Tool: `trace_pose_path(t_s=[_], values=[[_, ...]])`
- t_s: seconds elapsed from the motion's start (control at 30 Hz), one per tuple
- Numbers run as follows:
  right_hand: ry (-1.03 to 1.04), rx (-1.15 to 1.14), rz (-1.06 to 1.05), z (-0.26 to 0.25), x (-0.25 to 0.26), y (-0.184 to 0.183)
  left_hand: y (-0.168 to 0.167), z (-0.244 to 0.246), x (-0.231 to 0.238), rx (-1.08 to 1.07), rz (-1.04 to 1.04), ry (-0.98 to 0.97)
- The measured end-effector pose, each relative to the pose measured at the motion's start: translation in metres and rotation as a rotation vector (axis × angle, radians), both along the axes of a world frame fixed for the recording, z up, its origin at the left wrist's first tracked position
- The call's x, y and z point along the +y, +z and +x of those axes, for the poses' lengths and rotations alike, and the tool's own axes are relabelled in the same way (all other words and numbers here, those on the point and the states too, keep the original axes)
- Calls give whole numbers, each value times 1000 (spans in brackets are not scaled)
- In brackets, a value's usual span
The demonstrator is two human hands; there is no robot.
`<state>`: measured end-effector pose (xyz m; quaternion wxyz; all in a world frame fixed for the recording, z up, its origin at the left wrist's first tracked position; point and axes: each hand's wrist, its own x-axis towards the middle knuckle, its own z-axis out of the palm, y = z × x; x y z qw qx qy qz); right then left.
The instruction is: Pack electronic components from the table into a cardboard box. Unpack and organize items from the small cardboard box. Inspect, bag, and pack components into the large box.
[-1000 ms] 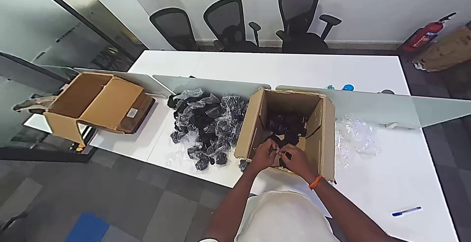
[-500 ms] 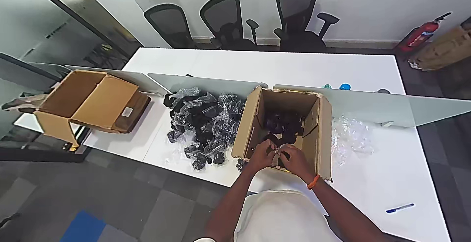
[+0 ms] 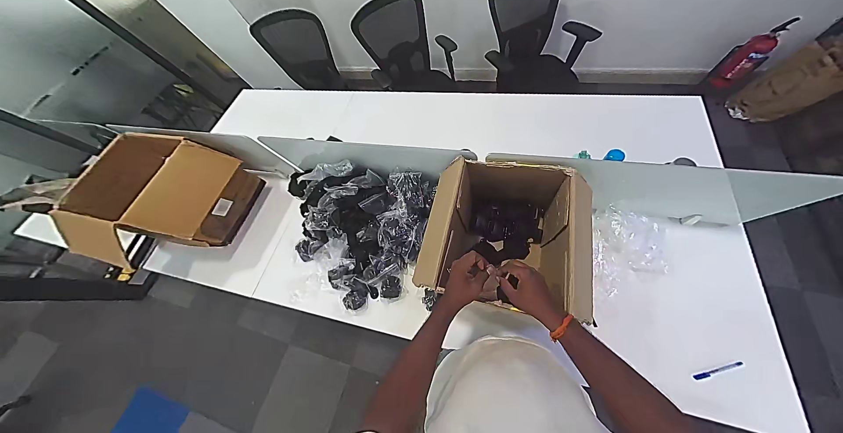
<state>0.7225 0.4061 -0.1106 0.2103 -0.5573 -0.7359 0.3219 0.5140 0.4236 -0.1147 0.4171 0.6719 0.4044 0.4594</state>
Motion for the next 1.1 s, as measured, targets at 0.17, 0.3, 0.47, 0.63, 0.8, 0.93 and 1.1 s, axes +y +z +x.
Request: trace_pose_path(t_s=[0.17, 0.3, 0.47, 0.63, 0.8, 0.93, 1.1], values=[[14, 4, 40, 0, -2, 0, 2, 1, 3, -67, -24, -67], [-14, 33, 47, 0, -2, 0, 4, 1, 5, 38, -111, -161], [-45, 34, -8, -2, 2, -2, 4, 3, 3, 147, -118, -25], [-43, 13, -26, -2, 4, -1, 6, 0, 1, 18, -120, 80], [-40, 19, 17, 0, 3, -3, 5, 0, 6, 16, -134, -63], [-18, 52, 44, 0, 2, -6, 7, 2, 7, 157, -185, -82], [-22, 24, 48, 0, 0, -5, 9, 3, 5, 201, -201, -29]])
